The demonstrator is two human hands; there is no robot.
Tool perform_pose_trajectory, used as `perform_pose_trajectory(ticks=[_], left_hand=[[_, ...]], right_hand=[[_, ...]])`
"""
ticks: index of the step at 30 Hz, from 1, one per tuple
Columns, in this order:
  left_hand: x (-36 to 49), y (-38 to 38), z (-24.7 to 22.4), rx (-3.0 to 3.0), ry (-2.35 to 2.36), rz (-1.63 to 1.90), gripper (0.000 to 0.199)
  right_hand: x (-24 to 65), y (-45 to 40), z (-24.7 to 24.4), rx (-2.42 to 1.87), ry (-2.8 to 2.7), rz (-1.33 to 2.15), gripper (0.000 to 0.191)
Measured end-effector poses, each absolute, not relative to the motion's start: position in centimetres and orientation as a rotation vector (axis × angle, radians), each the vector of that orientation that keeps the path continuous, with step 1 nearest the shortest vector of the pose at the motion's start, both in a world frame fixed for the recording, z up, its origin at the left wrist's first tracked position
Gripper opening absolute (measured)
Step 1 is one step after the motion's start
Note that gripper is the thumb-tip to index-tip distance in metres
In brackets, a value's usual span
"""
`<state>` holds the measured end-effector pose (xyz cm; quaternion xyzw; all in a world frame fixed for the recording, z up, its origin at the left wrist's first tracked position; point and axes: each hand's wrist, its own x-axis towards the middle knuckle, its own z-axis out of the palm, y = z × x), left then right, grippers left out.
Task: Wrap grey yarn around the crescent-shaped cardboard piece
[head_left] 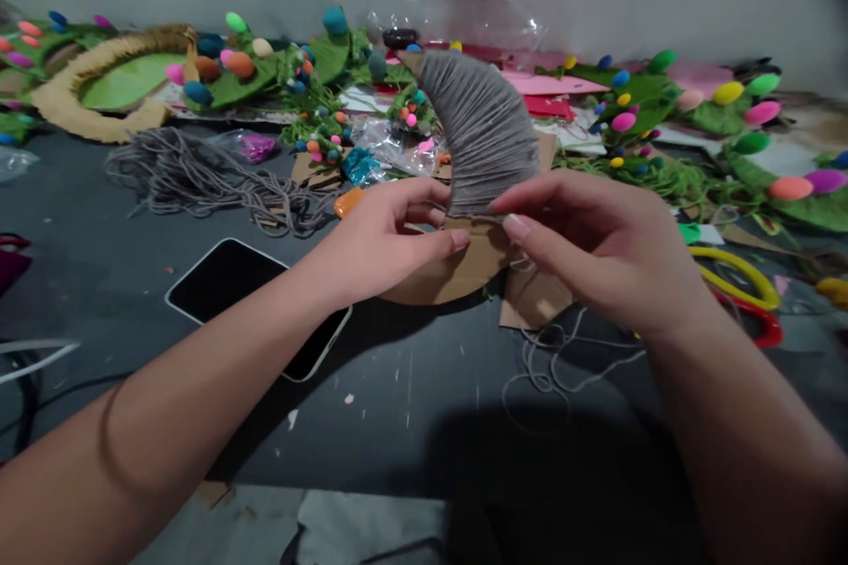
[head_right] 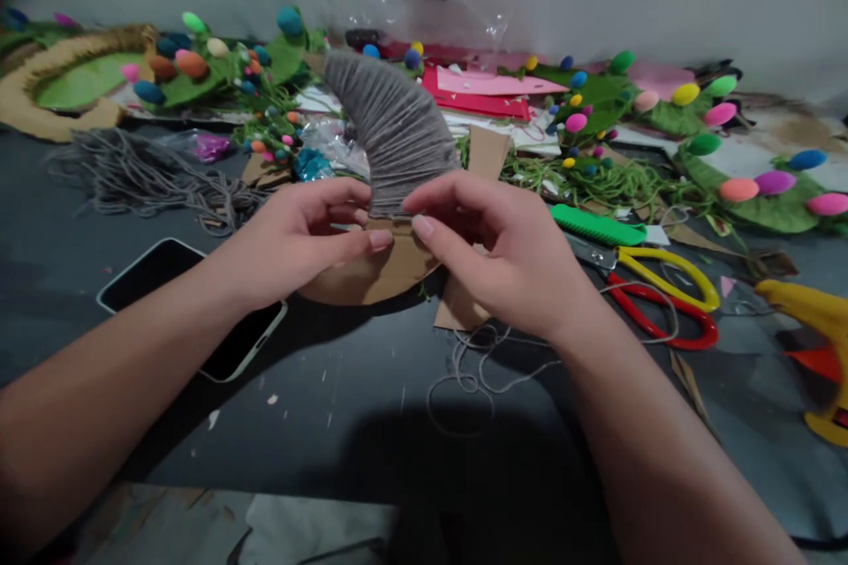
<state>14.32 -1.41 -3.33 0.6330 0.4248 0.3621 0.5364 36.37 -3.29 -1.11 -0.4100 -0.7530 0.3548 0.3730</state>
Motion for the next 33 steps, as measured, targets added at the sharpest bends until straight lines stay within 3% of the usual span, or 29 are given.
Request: perform_pose_trajectory(ticks=[11,17,27,33], left_hand=[[15.1,-2.6,-2.6,1.321,0.936,0.724,0.022],[15.0,-2.3,-3.2,1.294,0.878,0.718,0.018],[15.3,-2.8,-3.0,1.289,0.956,0.698,0.020],[15.1,-2.6,-2.8,1.274,0.997,0.711,0.026]], right_hand=[[36.6,-3.7,-3.4,-1.115,-1.985,0.473,0.017],[36.8,-3.5,-3.6,-1.165,-2.019,0.272,0.007],[36.6,-3.4,-3.6,-1.133,-2.131,0.092,0.005],[37.2,-3.3,-3.6,-1.159,-2.119,0.167,0.010]])
